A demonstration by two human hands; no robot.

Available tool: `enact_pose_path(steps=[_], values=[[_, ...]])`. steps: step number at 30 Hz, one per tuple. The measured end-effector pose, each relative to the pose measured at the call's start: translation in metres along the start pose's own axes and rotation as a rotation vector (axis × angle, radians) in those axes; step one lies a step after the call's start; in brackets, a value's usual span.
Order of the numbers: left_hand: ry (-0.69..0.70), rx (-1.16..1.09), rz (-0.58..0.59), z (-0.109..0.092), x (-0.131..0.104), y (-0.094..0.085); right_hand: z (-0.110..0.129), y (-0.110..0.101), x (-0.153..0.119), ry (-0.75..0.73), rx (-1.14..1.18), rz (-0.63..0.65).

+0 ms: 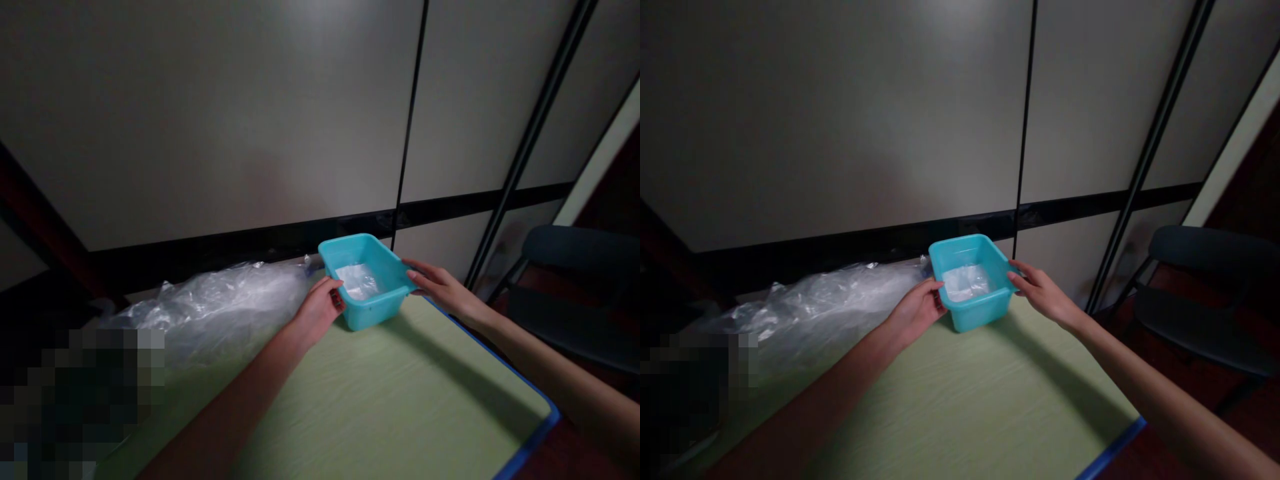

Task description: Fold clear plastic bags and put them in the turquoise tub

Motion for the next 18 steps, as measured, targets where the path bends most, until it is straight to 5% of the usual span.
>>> enact_pose_path(steps=[7,18], values=[[-0.056,0.030,-0.066,0.013,0.029,-0.011,-0.035,-0.004,0.022,-0.009,0.011,-0.049],[-0.107,0.101,-0.096,0.020,0.039,-0.019,-0.039,-0.008,0.032,-0.068,-0.110,-0.085]])
Point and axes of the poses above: each hand's wrist, its own x-axis towards the middle knuckle, its own y-axis out of the palm, z = x × y, the point moved 7 cm from there along x, towards the middle knuckle, and after that the axes turned 12 degrees about z, right-handed, at the moved point
